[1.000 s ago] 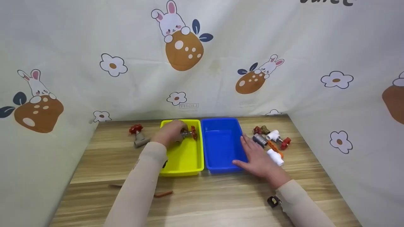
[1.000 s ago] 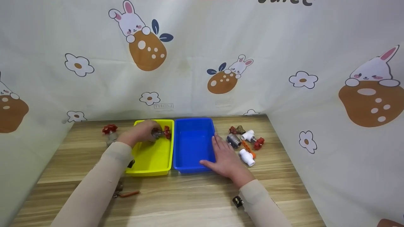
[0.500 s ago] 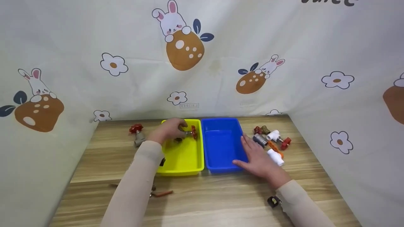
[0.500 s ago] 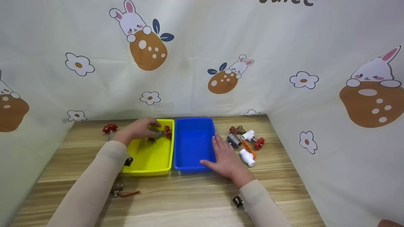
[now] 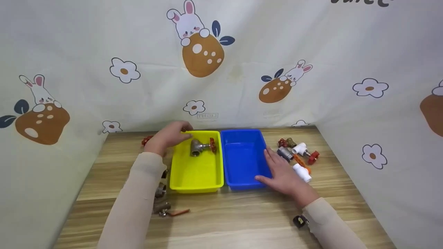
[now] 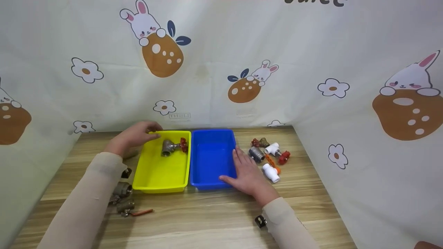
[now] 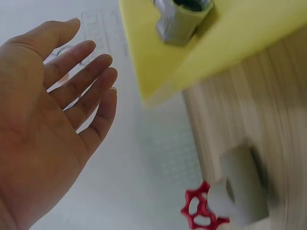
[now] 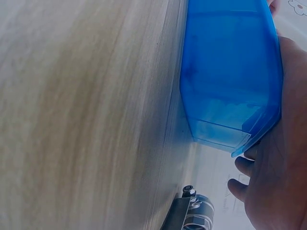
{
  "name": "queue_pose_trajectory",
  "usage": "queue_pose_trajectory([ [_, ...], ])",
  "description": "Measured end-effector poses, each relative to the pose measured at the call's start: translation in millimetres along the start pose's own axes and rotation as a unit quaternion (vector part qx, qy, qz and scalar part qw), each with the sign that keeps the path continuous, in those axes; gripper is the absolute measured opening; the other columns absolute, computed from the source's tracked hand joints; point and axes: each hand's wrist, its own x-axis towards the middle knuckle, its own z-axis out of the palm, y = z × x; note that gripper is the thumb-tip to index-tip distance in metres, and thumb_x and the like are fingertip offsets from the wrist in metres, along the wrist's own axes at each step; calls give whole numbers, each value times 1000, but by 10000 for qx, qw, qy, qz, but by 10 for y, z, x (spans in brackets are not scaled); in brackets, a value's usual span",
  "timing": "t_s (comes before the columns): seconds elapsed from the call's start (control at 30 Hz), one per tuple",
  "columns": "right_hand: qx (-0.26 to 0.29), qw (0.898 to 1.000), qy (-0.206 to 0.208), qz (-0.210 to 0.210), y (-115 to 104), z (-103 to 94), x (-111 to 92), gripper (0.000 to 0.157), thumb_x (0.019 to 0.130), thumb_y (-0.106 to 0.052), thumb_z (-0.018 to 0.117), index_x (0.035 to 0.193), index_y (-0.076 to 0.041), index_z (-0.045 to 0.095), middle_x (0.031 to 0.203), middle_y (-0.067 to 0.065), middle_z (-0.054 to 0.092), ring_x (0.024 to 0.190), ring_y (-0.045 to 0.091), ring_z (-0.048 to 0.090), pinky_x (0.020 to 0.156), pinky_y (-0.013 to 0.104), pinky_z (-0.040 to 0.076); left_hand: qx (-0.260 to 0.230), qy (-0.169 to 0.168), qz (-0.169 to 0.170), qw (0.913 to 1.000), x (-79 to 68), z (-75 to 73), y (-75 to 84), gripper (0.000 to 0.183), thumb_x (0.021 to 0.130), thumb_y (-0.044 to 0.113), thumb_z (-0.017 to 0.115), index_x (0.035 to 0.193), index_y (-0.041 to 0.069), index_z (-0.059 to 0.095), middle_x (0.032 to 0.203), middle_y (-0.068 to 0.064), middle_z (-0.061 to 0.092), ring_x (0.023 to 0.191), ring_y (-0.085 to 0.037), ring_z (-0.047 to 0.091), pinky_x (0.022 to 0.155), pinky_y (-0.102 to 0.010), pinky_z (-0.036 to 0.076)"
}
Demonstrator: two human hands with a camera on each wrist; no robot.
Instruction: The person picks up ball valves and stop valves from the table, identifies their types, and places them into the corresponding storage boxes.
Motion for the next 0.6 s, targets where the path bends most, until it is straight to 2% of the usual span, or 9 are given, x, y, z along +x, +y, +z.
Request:
queue_pose_trajectory([
  [0.27,-9,10000,-35,81,-7,-3,-11,114,101,-78,59,175,-1,20,184,18,16,164,48,26,127,72,27,-143,130,-163,9997,-122,-188,-191,39,111,25,68,147,10,65,147,-12,66,134,-35,60,119,-58,48],
  [0.4,-10,10000,-17,80,-3,7,-8,112,101,-74,62,175,0,21,184,17,15,164,47,26,127,72,27,-198,150,-296,9993,-142,-255,-303,41,111,25,67,149,10,64,151,-14,64,138,-36,58,121,-59,46],
  [0.6,-33,9999,-37,98,5,16,4,113,101,-75,62,175,-1,20,184,16,14,164,48,26,128,71,27,-4,290,-265,9992,-175,-338,-471,43,111,25,67,149,6,62,157,-19,57,146,-43,51,123,-64,41],
])
